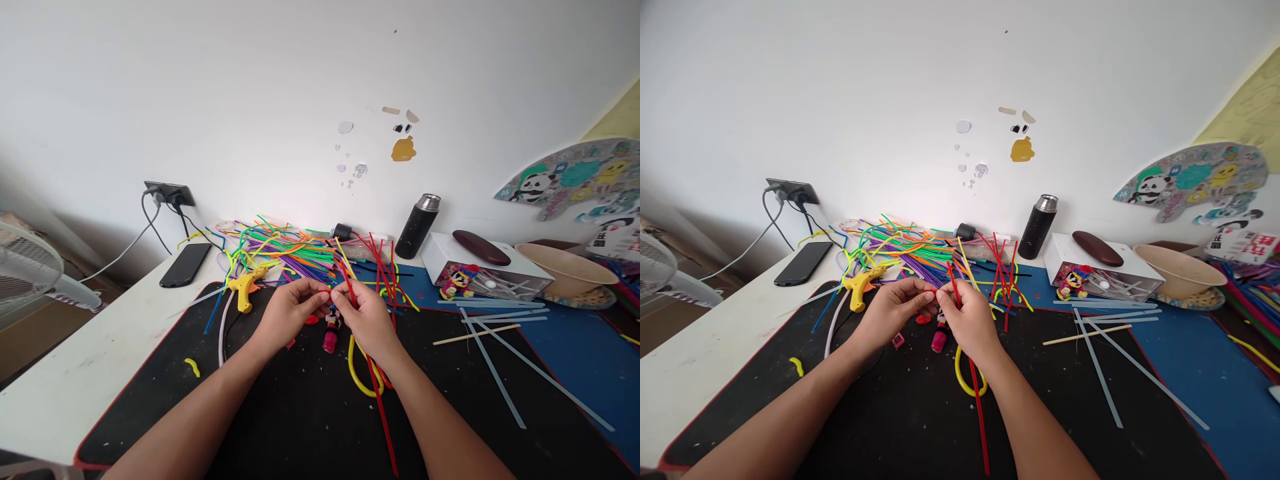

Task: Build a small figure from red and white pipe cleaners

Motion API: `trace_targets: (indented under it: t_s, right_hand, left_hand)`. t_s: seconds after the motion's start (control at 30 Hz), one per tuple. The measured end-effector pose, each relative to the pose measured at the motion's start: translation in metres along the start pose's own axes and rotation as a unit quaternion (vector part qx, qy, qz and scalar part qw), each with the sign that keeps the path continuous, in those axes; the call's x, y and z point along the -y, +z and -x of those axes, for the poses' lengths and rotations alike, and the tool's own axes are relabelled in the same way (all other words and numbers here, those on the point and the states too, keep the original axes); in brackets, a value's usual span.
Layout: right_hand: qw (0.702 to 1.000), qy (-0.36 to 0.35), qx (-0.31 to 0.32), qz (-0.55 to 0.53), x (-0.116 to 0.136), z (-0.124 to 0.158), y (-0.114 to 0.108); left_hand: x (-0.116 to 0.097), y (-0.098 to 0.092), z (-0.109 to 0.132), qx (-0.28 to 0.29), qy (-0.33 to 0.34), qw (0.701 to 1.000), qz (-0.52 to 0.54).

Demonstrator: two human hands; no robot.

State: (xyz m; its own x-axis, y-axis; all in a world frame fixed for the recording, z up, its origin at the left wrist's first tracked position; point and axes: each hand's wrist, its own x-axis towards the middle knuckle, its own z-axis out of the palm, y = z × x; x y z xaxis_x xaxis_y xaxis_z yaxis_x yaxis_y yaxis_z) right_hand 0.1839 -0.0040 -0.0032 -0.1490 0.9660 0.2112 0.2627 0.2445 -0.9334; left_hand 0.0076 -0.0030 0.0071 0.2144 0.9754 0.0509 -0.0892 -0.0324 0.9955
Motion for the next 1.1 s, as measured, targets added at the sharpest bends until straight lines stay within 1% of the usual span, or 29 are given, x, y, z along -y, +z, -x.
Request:
trace_targets:
  t_s: [0.1, 0.2, 0.33, 0.47, 0.57, 0.63, 0.73, 0.83, 0.93, 1.1]
  right_hand:
    - [1.000, 0.002, -0.009, 0.016, 0.003, 0.001, 0.001]
    - [1.000, 0.009, -0.008, 0.011, 0.004, 0.001, 0.002]
    - [0.999, 0.022, 0.017, -0.032, 0.004, 0.003, 0.004]
    - [0.993, 0.036, 0.044, -0.107, 0.005, 0.003, 0.003]
    - [0.990, 0.026, 0.063, -0.123, 0.004, 0.003, 0.003]
    - [0.992, 0.012, 0.070, -0.103, 0.002, 0.004, 0.004]
    - [0.996, -0.012, 0.076, -0.038, 0.000, 0.006, 0.007]
    - [0.996, -0.026, 0.086, 0.014, 0.000, 0.008, 0.009]
    - [0.994, -0.026, 0.100, 0.033, 0.000, 0.008, 0.011]
    - [0.993, -0.020, 0.109, 0.042, 0.001, 0.009, 0.011]
  left_hand:
    - [-0.003, -0.003, -0.002, 0.015, -0.022, 1.000, 0.003]
    - [-0.002, -0.005, -0.003, 0.025, -0.037, 0.999, 0.002]
    - [0.001, -0.007, -0.003, 0.009, -0.014, 1.000, -0.006]
    - [-0.003, -0.010, -0.003, -0.015, 0.018, 0.999, 0.040]
    - [-0.004, -0.012, -0.003, -0.036, 0.026, 0.997, 0.062]
    - [-0.004, -0.013, -0.003, -0.045, 0.025, 0.997, 0.063]
    - [-0.001, -0.012, -0.003, -0.042, 0.027, 0.997, 0.055]
    - [-0.001, -0.010, -0.003, -0.044, 0.018, 0.997, 0.068]
    - [-0.003, -0.010, -0.003, -0.041, 0.009, 0.995, 0.092]
    - [-0.003, -0.010, -0.002, -0.041, 0.013, 0.994, 0.097]
